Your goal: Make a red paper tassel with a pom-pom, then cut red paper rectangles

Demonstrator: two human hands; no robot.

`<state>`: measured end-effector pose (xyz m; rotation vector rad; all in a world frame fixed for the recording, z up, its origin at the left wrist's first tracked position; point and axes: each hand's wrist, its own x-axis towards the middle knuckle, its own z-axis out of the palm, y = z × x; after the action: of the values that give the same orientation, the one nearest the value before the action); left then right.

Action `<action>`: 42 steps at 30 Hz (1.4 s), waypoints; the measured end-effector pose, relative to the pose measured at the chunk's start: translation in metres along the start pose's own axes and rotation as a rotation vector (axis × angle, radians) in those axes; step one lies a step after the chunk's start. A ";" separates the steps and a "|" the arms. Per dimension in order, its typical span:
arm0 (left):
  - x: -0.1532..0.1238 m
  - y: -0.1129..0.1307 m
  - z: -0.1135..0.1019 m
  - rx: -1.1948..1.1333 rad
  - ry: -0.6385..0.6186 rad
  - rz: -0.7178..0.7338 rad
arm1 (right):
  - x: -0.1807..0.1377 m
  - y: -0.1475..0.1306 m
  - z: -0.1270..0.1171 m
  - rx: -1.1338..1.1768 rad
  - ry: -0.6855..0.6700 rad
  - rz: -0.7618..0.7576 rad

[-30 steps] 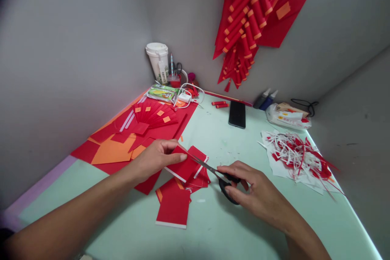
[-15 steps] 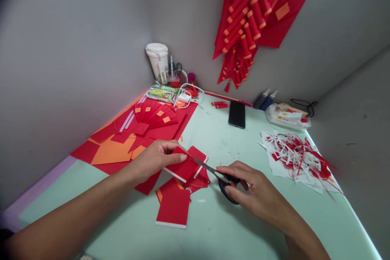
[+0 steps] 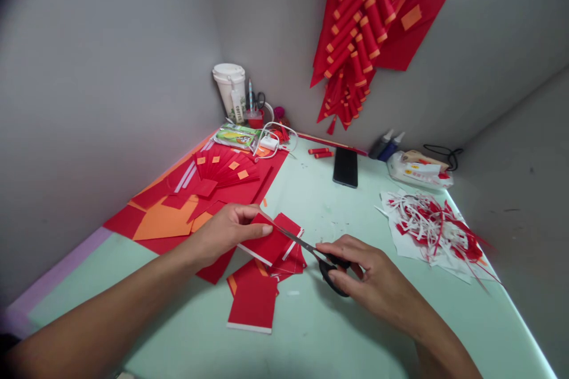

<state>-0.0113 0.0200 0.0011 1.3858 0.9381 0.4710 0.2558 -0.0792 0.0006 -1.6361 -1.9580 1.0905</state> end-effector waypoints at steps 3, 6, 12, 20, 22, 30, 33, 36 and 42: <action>0.000 0.000 0.000 -0.010 -0.002 -0.001 | 0.000 0.000 0.000 0.013 -0.001 -0.009; 0.000 0.001 0.000 -0.029 -0.010 0.001 | 0.000 -0.001 0.000 0.018 0.007 -0.010; -0.002 0.002 0.000 -0.027 -0.007 0.010 | 0.000 -0.001 -0.001 -0.007 0.026 -0.030; -0.002 0.002 0.001 -0.054 -0.020 0.008 | 0.000 0.000 0.000 0.006 0.032 -0.035; -0.002 0.002 0.001 -0.059 -0.025 0.016 | 0.000 0.000 0.000 -0.001 0.031 -0.038; -0.002 0.003 0.003 -0.019 -0.029 0.031 | 0.000 -0.002 0.001 -0.018 0.037 -0.061; -0.002 0.003 0.003 0.003 -0.026 0.020 | 0.000 0.000 0.002 -0.004 0.026 -0.065; -0.002 0.003 0.004 0.015 -0.022 0.022 | 0.001 0.001 0.003 -0.006 0.022 -0.072; -0.002 0.004 0.004 0.000 -0.013 0.008 | 0.001 0.000 0.003 -0.003 0.049 -0.081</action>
<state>-0.0080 0.0165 0.0053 1.3920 0.9223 0.4679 0.2533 -0.0791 -0.0018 -1.5557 -1.9772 1.0075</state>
